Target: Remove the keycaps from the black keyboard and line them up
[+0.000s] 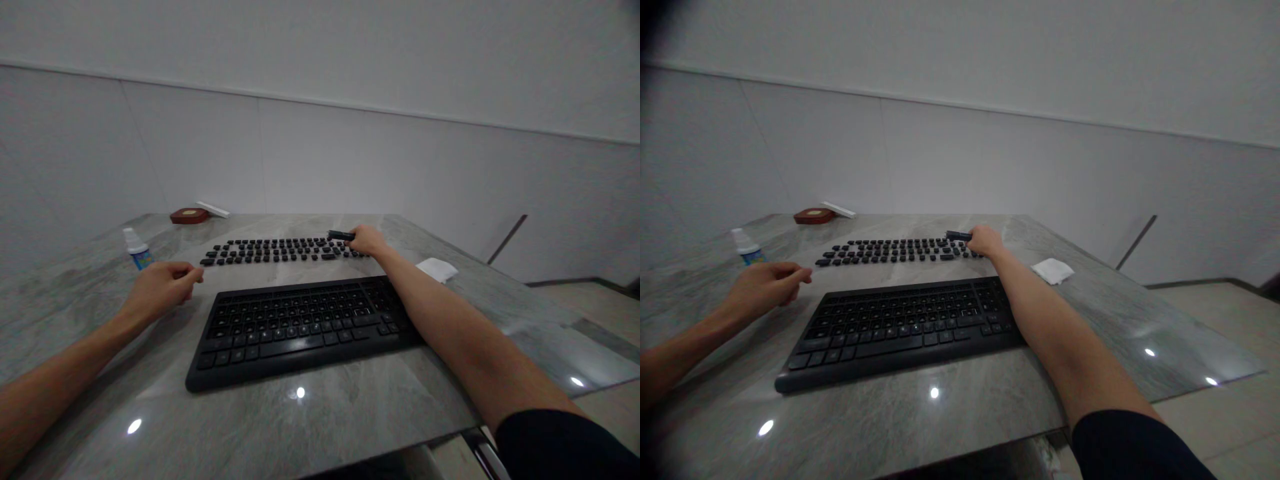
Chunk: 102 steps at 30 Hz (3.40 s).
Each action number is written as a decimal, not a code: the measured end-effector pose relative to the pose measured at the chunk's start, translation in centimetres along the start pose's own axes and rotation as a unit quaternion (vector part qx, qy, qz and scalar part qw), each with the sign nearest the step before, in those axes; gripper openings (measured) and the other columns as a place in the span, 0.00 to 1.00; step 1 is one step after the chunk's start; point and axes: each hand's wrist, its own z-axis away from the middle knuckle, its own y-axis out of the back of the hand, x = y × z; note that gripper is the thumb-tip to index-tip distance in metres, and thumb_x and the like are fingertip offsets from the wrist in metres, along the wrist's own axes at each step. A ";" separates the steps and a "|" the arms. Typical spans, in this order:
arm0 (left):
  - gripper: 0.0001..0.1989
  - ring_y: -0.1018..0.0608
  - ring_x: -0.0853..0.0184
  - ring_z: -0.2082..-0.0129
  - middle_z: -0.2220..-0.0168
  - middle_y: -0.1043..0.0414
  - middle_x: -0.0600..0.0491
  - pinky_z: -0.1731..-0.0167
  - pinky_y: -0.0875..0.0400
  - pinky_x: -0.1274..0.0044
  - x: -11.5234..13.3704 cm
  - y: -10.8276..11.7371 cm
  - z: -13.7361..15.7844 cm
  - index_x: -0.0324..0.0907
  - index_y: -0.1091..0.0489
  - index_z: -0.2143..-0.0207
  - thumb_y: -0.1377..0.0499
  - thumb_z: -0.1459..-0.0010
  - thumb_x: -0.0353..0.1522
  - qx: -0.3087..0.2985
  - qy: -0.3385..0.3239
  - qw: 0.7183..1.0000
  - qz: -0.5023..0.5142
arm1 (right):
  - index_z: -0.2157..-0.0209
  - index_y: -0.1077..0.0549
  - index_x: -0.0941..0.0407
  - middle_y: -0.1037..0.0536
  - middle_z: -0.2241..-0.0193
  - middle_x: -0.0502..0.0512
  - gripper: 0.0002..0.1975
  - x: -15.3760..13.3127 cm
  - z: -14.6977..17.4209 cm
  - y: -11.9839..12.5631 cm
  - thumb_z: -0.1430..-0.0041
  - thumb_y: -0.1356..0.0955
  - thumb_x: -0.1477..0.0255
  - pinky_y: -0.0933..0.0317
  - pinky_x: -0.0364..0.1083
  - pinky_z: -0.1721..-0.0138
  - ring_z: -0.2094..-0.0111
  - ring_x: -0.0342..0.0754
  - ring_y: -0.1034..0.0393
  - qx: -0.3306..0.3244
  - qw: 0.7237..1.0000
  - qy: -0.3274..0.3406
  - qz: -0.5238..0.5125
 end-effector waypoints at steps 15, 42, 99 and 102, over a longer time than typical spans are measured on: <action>0.21 0.26 0.66 0.80 0.84 0.29 0.57 0.74 0.38 0.77 0.1 -0.1 0.0 0.41 0.26 0.69 0.51 0.47 0.47 0.000 -0.006 1.000 -0.004 | 0.60 0.19 0.53 0.19 0.62 0.62 0.15 -0.5 -0.6 -1.2 0.46 0.32 0.63 0.35 0.45 0.63 0.59 0.56 0.25 -0.016 1.000 0.005 0.021; 0.21 0.27 0.66 0.80 0.84 0.30 0.58 0.74 0.38 0.77 0.5 0.1 0.2 0.42 0.26 0.70 0.50 0.48 0.47 0.002 0.014 1.000 0.003 | 0.59 0.19 0.56 0.19 0.62 0.65 0.18 0.3 -0.5 -1.1 0.46 0.32 0.60 0.36 0.47 0.63 0.59 0.57 0.26 -0.021 1.000 -0.008 0.005; 0.21 0.26 0.65 0.79 0.83 0.29 0.56 0.74 0.37 0.77 -0.1 0.1 0.0 0.40 0.26 0.69 0.50 0.46 0.47 -0.002 -0.003 1.000 0.002 | 0.62 0.18 0.53 0.18 0.67 0.59 0.14 -1.0 0.2 -0.9 0.47 0.31 0.61 0.40 0.43 0.68 0.64 0.53 0.25 -0.018 0.997 0.068 -0.021; 0.22 0.27 0.66 0.81 0.82 0.29 0.55 0.76 0.37 0.78 -0.5 -0.4 -0.1 0.39 0.27 0.68 0.50 0.45 0.48 -0.045 -0.017 0.998 0.026 | 0.62 0.19 0.55 0.19 0.67 0.60 0.16 -1.2 0.5 -0.5 0.43 0.34 0.60 0.42 0.43 0.69 0.64 0.53 0.25 0.030 0.997 0.051 -0.046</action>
